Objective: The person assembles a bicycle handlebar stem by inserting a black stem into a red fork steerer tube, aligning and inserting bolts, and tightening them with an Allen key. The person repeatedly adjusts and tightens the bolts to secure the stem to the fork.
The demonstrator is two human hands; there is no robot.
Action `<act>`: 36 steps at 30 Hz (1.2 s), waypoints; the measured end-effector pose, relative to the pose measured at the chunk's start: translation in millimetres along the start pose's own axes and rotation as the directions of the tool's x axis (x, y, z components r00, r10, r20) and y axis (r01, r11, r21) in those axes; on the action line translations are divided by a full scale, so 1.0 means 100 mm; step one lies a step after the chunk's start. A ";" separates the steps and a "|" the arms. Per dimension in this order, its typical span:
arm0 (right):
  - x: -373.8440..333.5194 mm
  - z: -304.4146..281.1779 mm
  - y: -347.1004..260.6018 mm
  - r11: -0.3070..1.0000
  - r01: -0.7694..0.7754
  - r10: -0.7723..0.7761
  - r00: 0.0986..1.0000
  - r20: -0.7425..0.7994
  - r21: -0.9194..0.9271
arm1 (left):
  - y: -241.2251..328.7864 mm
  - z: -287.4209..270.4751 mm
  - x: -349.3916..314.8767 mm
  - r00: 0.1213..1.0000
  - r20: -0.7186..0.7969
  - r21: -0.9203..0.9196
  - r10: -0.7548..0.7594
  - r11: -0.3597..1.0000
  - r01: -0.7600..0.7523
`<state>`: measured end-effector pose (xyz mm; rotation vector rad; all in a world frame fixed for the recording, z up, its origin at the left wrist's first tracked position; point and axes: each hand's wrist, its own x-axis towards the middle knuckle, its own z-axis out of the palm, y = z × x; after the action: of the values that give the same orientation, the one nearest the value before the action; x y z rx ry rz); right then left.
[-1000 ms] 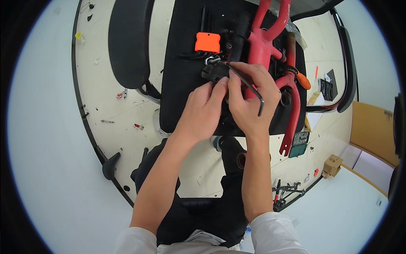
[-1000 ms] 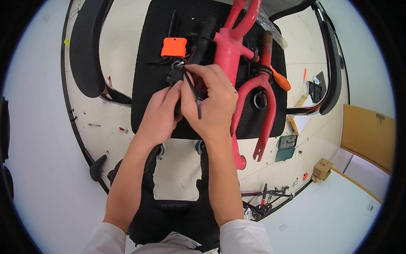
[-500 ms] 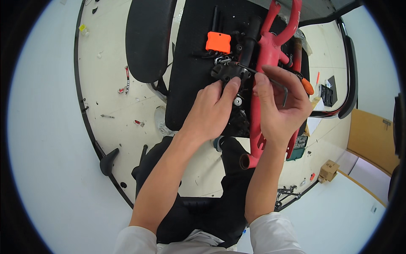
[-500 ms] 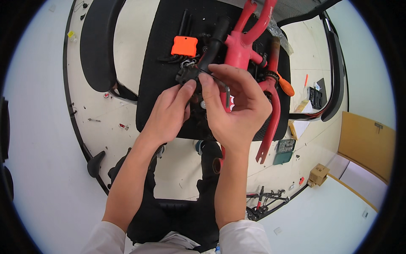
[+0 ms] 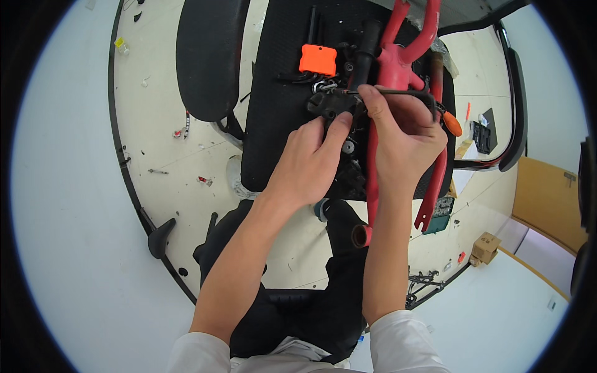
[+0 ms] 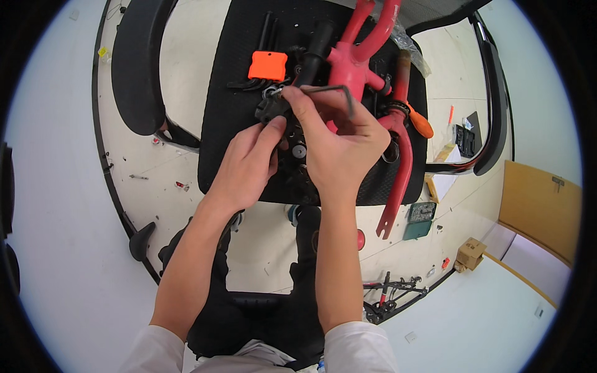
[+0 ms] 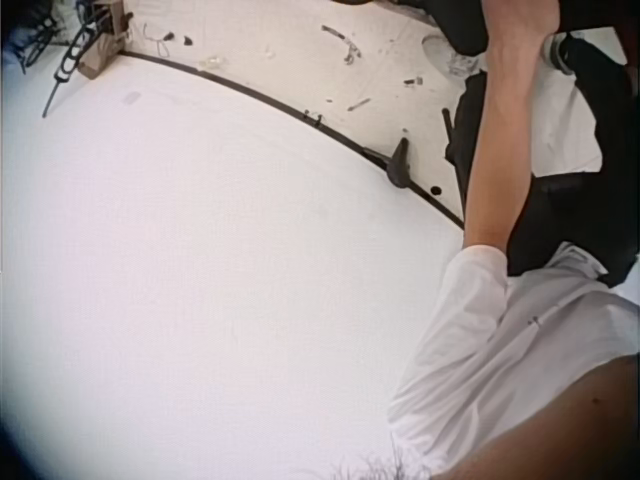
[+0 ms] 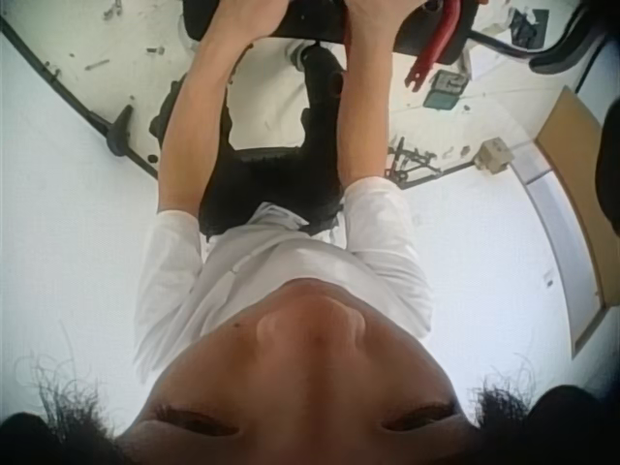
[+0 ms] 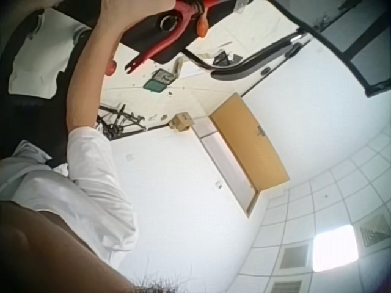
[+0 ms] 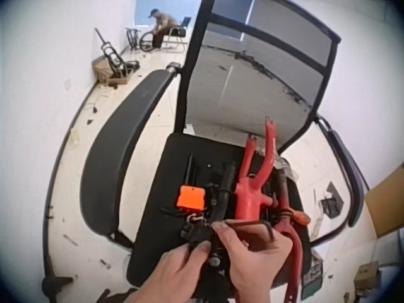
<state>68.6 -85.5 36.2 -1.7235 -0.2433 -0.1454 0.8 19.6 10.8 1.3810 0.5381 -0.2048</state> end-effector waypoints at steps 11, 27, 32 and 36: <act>0.03 0.05 0.12 0.985 0.161 -0.158 0.986 0.047 -0.065 | 0.03 -0.01 0.01 0.999 0.035 0.016 0.018 1.000 -0.018; -0.04 0.08 -0.02 0.995 0.071 -0.060 0.986 0.158 -0.066 | -0.06 -0.02 0.02 0.990 0.056 0.016 0.131 0.991 -0.133; -0.01 0.06 0.04 0.989 0.102 -0.092 0.991 0.100 -0.107 | -0.09 -0.02 0.04 0.981 0.058 0.055 0.187 0.980 -0.190; -0.05 0.05 -0.02 0.934 0.048 -0.041 0.999 0.027 -0.354 | -0.10 -0.05 0.04 0.971 0.051 0.096 0.232 0.967 -0.236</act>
<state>62.6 -81.1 36.0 -2.0802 -0.2838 -0.2163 -1.1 22.9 -0.8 1.5239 0.3310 -0.0676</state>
